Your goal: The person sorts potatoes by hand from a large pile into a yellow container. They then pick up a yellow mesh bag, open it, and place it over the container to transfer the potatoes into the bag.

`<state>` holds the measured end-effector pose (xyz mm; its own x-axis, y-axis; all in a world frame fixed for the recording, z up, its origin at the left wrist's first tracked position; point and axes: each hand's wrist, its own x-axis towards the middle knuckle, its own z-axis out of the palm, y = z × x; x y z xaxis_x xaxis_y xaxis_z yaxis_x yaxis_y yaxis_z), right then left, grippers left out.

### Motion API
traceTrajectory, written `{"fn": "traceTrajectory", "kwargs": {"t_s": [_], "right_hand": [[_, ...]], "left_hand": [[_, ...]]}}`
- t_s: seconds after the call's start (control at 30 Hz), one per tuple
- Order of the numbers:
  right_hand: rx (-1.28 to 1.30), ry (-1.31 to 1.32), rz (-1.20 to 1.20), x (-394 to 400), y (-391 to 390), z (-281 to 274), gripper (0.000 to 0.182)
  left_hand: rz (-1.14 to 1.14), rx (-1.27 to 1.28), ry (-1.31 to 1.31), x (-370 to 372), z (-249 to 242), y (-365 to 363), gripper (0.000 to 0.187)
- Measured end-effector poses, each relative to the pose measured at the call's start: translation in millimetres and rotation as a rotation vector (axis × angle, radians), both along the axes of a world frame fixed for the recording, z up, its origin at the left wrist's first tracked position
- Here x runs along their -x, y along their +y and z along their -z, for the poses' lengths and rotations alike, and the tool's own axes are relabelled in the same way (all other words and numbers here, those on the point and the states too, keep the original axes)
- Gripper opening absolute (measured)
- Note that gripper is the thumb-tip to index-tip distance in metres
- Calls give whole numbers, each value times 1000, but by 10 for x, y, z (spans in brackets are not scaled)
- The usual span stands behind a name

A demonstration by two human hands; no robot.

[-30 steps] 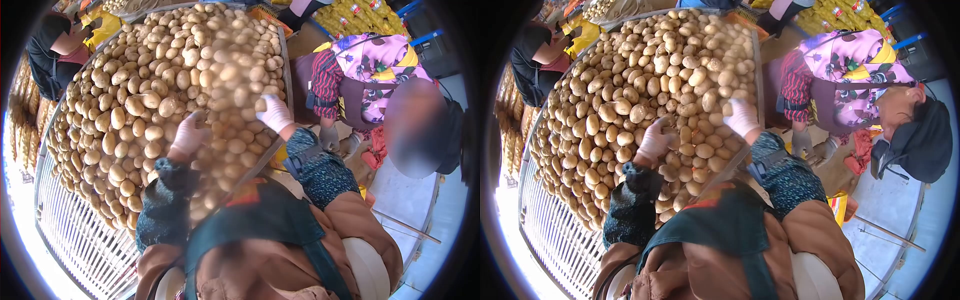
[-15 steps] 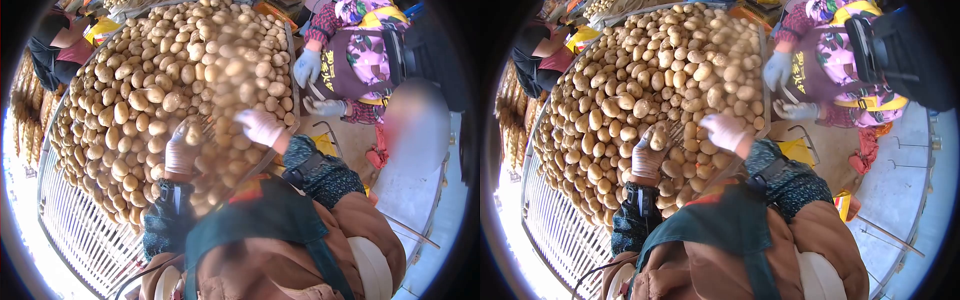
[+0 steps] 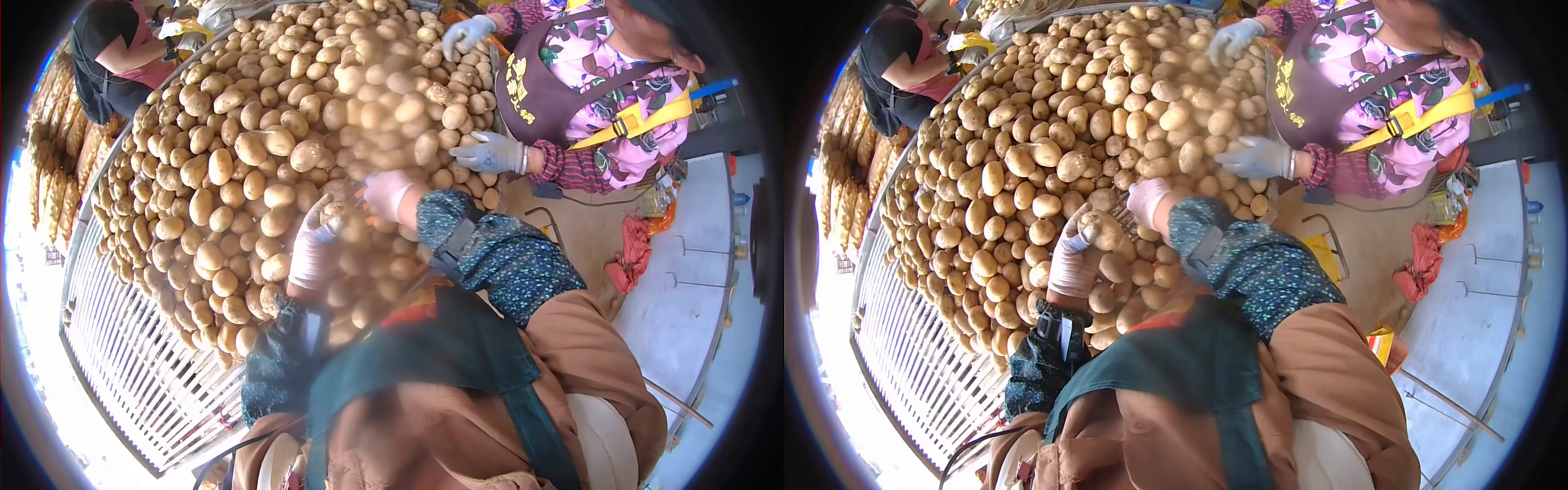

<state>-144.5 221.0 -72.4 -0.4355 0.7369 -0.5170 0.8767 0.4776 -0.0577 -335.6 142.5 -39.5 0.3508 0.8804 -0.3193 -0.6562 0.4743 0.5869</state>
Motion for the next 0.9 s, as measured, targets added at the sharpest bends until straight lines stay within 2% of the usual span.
{"fn": "traceTrajectory", "kwargs": {"t_s": [0.03,0.1,0.17,0.2,0.23,0.3,0.33,0.43,0.47,0.5,0.57,0.63,0.7,0.77,0.83,0.9], "right_hand": [[-22,69,2,-118,-27,-28,35],[-70,283,52,-399,-120,-200,42],[33,795,485,-730,-286,67,48],[144,946,699,-848,-409,-15,51],[237,1241,796,-951,-527,-31,51],[523,1527,1136,-1121,-769,-260,51],[621,1559,1206,-1156,-860,-290,51],[152,1093,745,-1137,-1157,-155,52],[251,957,761,-1068,-1242,-192,54],[237,775,694,-957,-1298,-276,53],[-22,626,389,-839,-1318,-162,53],[97,433,383,-721,-1185,-204,55],[226,281,388,-633,-1032,-315,56],[362,162,398,-573,-911,-496,56],[346,124,359,-533,-922,-580,56],[285,105,277,-525,-940,-521,58]], "left_hand": [[-6,-2,44,6,-11,-25,58],[-22,7,-32,31,-19,-51,61],[-39,36,-119,35,-66,-102,61],[-46,53,-172,49,85,-95,60],[-57,53,-210,48,133,-111,58],[-21,32,-308,-4,93,-74,54],[-19,53,-293,-32,75,-59,53],[45,97,-247,-69,135,-70,48],[96,121,-233,-64,257,-54,47],[149,144,-219,-69,322,-52,46],[122,251,-253,-198,58,-83,44],[116,315,-280,-264,-97,-117,45],[78,337,-245,-289,100,-115,46],[75,355,-265,-319,51,-128,46],[106,373,-341,-374,-250,-190,45],[153,286,-303,-350,-219,-256,45]]}}
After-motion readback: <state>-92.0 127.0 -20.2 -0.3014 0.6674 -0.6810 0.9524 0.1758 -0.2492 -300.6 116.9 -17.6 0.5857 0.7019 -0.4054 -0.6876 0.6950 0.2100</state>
